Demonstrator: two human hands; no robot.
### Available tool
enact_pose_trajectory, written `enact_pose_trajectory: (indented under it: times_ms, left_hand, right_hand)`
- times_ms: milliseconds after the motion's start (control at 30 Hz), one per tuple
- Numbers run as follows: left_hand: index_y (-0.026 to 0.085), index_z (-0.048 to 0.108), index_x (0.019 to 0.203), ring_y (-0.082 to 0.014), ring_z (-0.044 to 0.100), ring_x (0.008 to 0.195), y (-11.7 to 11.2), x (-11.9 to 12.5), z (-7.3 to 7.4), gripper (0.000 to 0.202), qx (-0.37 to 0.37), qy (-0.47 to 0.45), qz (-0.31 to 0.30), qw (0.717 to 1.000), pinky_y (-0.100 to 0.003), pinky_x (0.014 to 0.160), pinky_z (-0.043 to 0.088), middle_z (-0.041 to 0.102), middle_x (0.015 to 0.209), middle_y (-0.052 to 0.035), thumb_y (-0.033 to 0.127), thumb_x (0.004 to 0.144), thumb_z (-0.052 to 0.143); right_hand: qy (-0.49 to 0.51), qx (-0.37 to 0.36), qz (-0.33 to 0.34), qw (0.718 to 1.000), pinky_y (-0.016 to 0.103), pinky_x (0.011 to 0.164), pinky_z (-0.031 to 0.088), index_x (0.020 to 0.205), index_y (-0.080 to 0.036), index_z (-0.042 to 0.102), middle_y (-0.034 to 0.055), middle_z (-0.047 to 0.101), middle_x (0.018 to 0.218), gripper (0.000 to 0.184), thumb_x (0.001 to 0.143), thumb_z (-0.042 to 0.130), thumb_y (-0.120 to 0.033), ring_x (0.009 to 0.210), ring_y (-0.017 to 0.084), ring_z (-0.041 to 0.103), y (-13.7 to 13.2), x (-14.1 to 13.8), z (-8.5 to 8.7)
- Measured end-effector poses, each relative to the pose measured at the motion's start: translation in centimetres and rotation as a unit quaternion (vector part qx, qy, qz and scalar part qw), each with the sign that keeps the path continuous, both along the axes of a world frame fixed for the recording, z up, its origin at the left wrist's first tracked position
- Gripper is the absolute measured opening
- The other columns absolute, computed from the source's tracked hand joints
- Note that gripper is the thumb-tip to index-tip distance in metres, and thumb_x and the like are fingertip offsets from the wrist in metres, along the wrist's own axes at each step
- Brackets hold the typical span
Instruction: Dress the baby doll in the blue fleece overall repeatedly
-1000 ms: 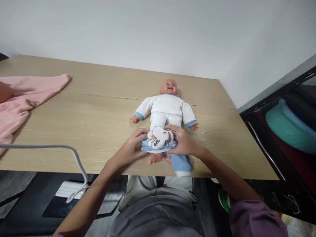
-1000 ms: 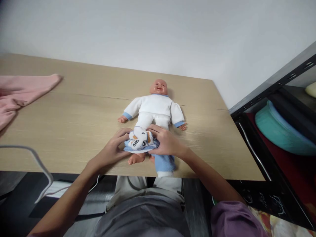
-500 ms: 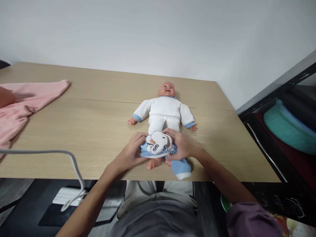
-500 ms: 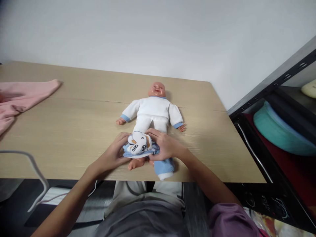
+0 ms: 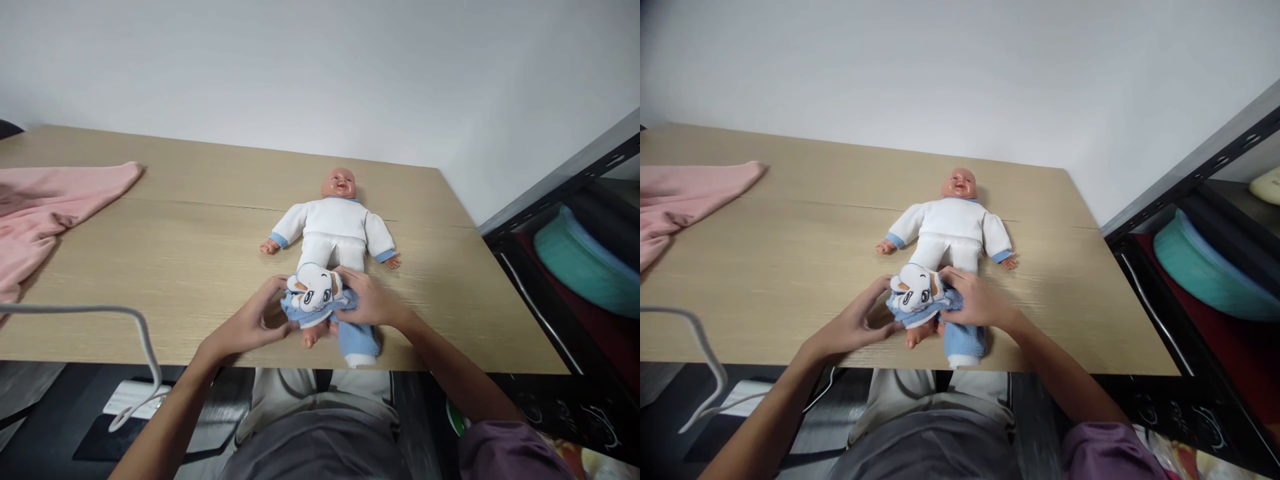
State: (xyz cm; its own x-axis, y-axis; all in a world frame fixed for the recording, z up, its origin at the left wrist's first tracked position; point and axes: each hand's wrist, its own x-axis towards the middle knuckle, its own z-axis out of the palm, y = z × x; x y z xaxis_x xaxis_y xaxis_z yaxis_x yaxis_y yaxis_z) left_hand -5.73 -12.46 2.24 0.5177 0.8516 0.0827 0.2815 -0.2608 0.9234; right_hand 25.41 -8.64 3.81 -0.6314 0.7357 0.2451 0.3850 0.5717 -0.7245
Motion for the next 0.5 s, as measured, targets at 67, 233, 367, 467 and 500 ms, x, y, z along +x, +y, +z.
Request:
enact_pose_trajectory:
  times_ms: [67,233,367,467,500]
  left_hand:
    - [0.024,0.062,0.142,-0.0345,0.064,0.14,0.0,0.0,0.0,0.045,0.005,-0.004,0.048,0.999,-0.049,0.122,0.054,0.068,0.15,-0.0137,0.043,0.103,0.076]
    - [0.024,0.062,0.124,-0.0259,0.071,0.109,0.4,1.3,0.9,0.029,-0.053,-0.085,0.149,0.984,-0.04,0.099,0.062,0.075,0.119,-0.0086,0.049,0.109,0.068]
    - [0.024,0.068,0.126,-0.0301,0.068,0.123,1.9,1.7,1.4,0.037,-0.046,-0.072,0.11,0.99,-0.045,0.111,0.057,0.075,0.13,-0.0104,0.056,0.107,0.069]
    - [0.021,0.071,0.12,-0.0322,0.068,0.122,3.3,1.3,1.3,0.046,-0.015,-0.065,0.089,0.994,-0.047,0.113,0.056,0.076,0.128,-0.0121,0.063,0.103,0.072]
    - [0.02,0.071,0.12,-0.0319,0.068,0.121,3.8,1.1,1.3,0.047,-0.019,-0.073,0.087,0.993,-0.046,0.11,0.057,0.076,0.127,-0.012,0.063,0.101,0.074]
  right_hand:
    - [-0.002,-0.033,-0.033,0.999,0.046,0.103,0.061,0.124,-0.026,0.067,0.006,0.078,0.119,0.044,0.085,0.086,-0.028,0.109,0.03,0.075,0.0,-0.1,-0.2]
    - [0.034,-0.071,-0.064,0.995,0.046,0.108,0.058,0.138,-0.024,0.066,0.0082,0.078,0.133,0.057,0.092,0.086,-0.051,0.117,0.032,0.075,0.1,-0.4,0.2]
    - [-0.016,-0.079,-0.035,0.996,0.045,0.108,0.058,0.145,-0.025,0.063,0.0083,0.074,0.135,0.076,0.086,0.091,-0.064,0.121,0.033,0.072,0.6,1.0,1.6]
    - [0.008,-0.121,-0.006,0.993,0.038,0.1,0.058,0.131,-0.024,0.066,0.0048,0.07,0.12,0.063,0.088,0.09,-0.063,0.109,0.025,0.068,1.3,2.7,2.2]
    - [0.023,-0.148,0.008,0.989,0.035,0.096,0.058,0.125,-0.024,0.066,0.0028,0.068,0.113,0.055,0.091,0.087,-0.061,0.103,0.022,0.067,1.6,3.2,2.3]
